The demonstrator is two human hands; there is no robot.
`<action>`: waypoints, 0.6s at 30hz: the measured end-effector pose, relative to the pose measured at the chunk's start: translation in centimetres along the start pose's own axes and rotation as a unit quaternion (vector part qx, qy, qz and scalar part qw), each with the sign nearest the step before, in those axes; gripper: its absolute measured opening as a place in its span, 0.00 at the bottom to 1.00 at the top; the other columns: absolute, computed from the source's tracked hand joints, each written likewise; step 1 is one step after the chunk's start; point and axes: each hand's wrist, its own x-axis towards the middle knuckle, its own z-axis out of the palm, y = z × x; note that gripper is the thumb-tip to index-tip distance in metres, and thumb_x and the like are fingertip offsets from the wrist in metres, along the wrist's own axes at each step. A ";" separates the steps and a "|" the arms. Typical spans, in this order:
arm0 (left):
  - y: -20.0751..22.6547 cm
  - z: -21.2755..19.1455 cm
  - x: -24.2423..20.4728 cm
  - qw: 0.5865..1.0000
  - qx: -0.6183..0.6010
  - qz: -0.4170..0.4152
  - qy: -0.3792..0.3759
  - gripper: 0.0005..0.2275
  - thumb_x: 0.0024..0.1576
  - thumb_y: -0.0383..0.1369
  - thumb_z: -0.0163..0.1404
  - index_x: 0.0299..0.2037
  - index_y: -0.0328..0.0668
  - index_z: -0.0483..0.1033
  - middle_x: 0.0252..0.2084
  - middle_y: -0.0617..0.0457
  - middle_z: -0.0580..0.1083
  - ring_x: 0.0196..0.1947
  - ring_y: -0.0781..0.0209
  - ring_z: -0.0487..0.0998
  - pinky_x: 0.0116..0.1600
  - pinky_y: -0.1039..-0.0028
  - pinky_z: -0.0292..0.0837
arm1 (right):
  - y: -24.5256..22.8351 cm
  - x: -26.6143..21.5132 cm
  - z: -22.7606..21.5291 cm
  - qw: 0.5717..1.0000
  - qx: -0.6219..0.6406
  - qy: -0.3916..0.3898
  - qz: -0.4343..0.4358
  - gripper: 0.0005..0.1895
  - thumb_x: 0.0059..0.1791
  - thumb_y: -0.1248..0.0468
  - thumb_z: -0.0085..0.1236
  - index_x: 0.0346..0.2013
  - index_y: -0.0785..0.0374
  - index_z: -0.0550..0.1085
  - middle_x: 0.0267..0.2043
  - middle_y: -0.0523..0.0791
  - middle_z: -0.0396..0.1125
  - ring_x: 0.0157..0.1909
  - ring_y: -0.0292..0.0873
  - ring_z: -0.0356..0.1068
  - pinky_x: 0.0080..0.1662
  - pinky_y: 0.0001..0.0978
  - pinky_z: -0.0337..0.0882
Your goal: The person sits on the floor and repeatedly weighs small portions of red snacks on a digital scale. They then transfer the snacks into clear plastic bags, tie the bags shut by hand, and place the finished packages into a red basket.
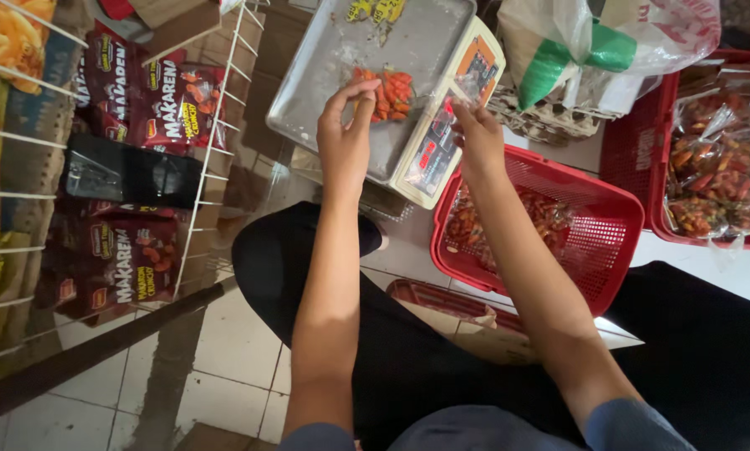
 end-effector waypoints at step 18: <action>3.5 6.1 -2.5 0.948 -0.014 -0.055 -0.313 0.35 0.51 0.41 0.67 0.67 0.40 0.66 0.56 0.49 0.75 0.52 0.62 0.80 0.59 0.69 0.78 | -18.7 -11.6 -4.1 0.977 0.047 -0.170 -0.116 0.13 0.67 0.55 0.32 0.64 0.54 0.54 0.58 0.52 0.69 0.58 0.56 0.76 0.56 0.58 0.79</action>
